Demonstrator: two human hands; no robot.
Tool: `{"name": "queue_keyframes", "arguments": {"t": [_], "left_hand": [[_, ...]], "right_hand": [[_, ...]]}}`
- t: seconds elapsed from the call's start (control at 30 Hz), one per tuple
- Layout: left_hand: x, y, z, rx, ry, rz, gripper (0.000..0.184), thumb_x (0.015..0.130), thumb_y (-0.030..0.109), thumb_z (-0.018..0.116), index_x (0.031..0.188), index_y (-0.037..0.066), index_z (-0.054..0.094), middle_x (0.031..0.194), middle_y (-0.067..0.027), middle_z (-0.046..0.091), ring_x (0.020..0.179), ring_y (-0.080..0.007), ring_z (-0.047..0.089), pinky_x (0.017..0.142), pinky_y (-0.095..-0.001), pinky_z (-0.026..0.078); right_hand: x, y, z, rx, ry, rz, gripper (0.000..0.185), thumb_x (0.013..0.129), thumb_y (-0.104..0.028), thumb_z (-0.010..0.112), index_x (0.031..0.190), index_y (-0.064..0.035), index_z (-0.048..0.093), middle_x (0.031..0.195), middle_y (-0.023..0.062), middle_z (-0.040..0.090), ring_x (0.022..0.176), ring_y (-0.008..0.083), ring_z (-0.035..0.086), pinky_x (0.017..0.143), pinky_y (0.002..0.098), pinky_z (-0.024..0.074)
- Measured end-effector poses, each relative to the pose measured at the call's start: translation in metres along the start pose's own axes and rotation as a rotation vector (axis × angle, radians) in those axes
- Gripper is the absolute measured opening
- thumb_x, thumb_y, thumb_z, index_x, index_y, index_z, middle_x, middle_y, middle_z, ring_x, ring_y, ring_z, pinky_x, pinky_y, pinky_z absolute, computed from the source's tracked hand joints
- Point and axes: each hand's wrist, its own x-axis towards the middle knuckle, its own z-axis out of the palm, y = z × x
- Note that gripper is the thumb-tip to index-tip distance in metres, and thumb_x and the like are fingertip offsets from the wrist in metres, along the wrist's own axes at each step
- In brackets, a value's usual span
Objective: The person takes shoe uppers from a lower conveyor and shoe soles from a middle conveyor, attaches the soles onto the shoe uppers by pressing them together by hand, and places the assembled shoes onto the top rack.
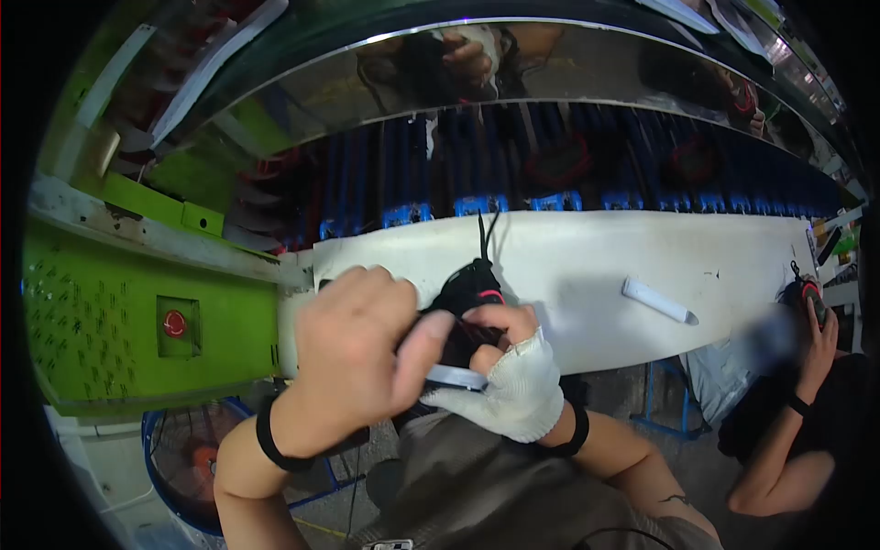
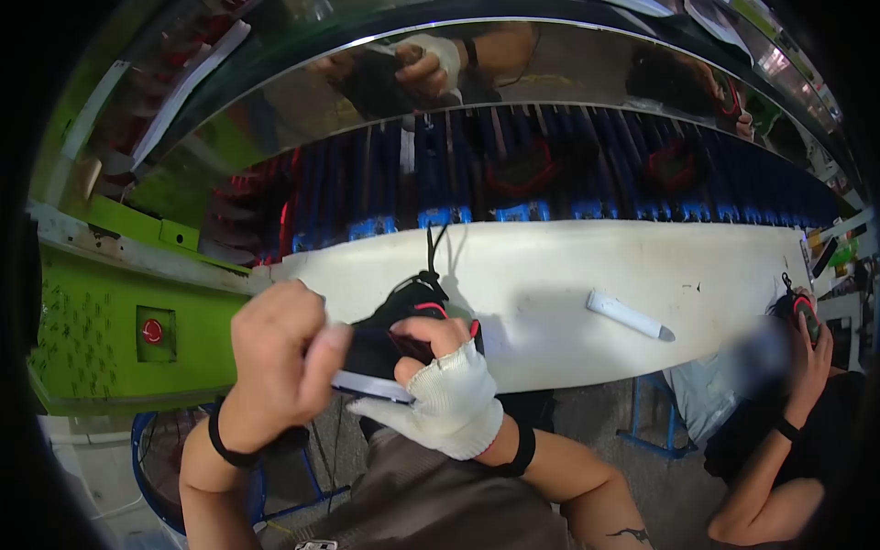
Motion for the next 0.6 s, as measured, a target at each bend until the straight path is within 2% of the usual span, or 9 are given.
{"name": "queue_keyframes", "arguments": {"t": [0.17, 0.2, 0.23, 0.3, 0.33, 0.37, 0.43, 0.5, 0.6], "left_hand": [[-0.016, -0.033, 0.001, -0.060, -0.028, -0.115, 0.032, 0.085, 0.022, 0.076, 0.072, 0.005, 0.052, 0.069, -0.0105, 0.046, 0.062, -0.0312, 0.049, 0.058, -0.0439, 0.039], [-0.017, -0.040, -0.010, -0.091, -0.201, -0.180, 0.032, 0.088, 0.032, 0.077, 0.088, 0.003, 0.065, 0.078, -0.0120, 0.061, 0.073, -0.0340, 0.062, 0.068, -0.0449, 0.049], [-0.020, -0.048, -0.010, -0.085, -0.207, -0.196, 0.032, 0.088, 0.032, 0.077, 0.088, 0.003, 0.065, 0.078, -0.0120, 0.061, 0.073, -0.0340, 0.062, 0.068, -0.0449, 0.049], [-0.017, -0.059, -0.008, -0.101, -0.511, -0.324, 0.058, 0.088, 0.054, 0.076, 0.112, 0.001, 0.071, 0.097, -0.0177, 0.074, 0.094, -0.0389, 0.072, 0.085, -0.0470, 0.055], [-0.001, -0.057, -0.015, 0.004, -0.897, -0.544, 0.088, 0.084, 0.074, 0.069, 0.129, -0.002, 0.067, 0.109, -0.0248, 0.076, 0.108, -0.0428, 0.073, 0.096, -0.0487, 0.055], [0.008, -0.059, -0.007, 0.006, -0.887, -0.559, 0.088, 0.084, 0.074, 0.069, 0.129, -0.002, 0.067, 0.109, -0.0248, 0.076, 0.108, -0.0428, 0.073, 0.096, -0.0487, 0.055], [0.011, -0.064, 0.010, 0.162, -1.193, -0.563, 0.097, 0.082, 0.083, 0.062, 0.128, -0.002, 0.067, 0.104, -0.0274, 0.076, 0.102, -0.0422, 0.074, 0.092, -0.0481, 0.056], [0.008, -0.067, 0.013, 0.146, -1.170, -0.554, 0.100, 0.081, 0.085, 0.061, 0.127, -0.004, 0.067, 0.100, -0.0274, 0.076, 0.101, -0.0426, 0.074, 0.092, -0.0481, 0.056], [0.013, -0.059, 0.011, 0.169, -1.168, -0.522, 0.106, 0.081, 0.089, 0.058, 0.123, -0.007, 0.067, 0.107, -0.0281, 0.075, 0.102, -0.0439, 0.074, 0.093, -0.0484, 0.056]], "right_hand": [[0.004, 0.023, -0.006, -0.102, -0.206, -0.013, 0.047, 0.070, -0.045, 0.093, 0.076, -0.0057, 0.068, 0.122, 0.0166, 0.060, 0.097, 0.0320, 0.061, 0.078, 0.0434, 0.0554], [0.010, 0.026, -0.001, -0.121, -0.198, -0.039, 0.047, 0.070, -0.046, 0.092, 0.076, -0.0062, 0.068, 0.118, 0.0144, 0.061, 0.097, 0.0313, 0.061, 0.076, 0.0426, 0.0556], [0.012, 0.025, 0.006, -0.138, -0.192, -0.058, 0.047, 0.070, -0.047, 0.092, 0.076, -0.0067, 0.068, 0.114, 0.0122, 0.061, 0.096, 0.0305, 0.060, 0.075, 0.0418, 0.0557], [0.012, 0.023, 0.018, -0.155, -0.200, -0.038, 0.048, 0.069, -0.048, 0.092, 0.076, -0.0073, 0.068, 0.110, 0.0103, 0.060, 0.096, 0.0298, 0.060, 0.074, 0.0412, 0.0556], [0.016, 0.024, 0.024, -0.191, -0.198, -0.024, 0.048, 0.069, -0.049, 0.091, 0.077, -0.0078, 0.069, 0.107, 0.0084, 0.059, 0.096, 0.0291, 0.060, 0.073, 0.0406, 0.0556], [0.017, 0.024, 0.029, -0.183, -0.206, -0.037, 0.048, 0.069, -0.049, 0.091, 0.077, -0.0078, 0.069, 0.107, 0.0084, 0.059, 0.096, 0.0291, 0.060, 0.073, 0.0406, 0.0556], [0.018, 0.024, 0.037, -0.219, -0.265, -0.003, 0.049, 0.067, -0.052, 0.091, 0.077, -0.0092, 0.069, 0.104, 0.0070, 0.059, 0.096, 0.0279, 0.060, 0.072, 0.0409, 0.0557], [0.022, 0.024, 0.036, -0.221, -0.266, -0.011, 0.050, 0.066, -0.051, 0.092, 0.078, -0.0085, 0.069, 0.103, 0.0068, 0.059, 0.095, 0.0272, 0.060, 0.072, 0.0404, 0.0555], [0.016, 0.028, 0.033, -0.211, -0.199, -0.067, 0.054, 0.064, -0.052, 0.093, 0.079, -0.0071, 0.067, 0.103, 0.0064, 0.060, 0.094, 0.0262, 0.060, 0.072, 0.0395, 0.0552]]}}
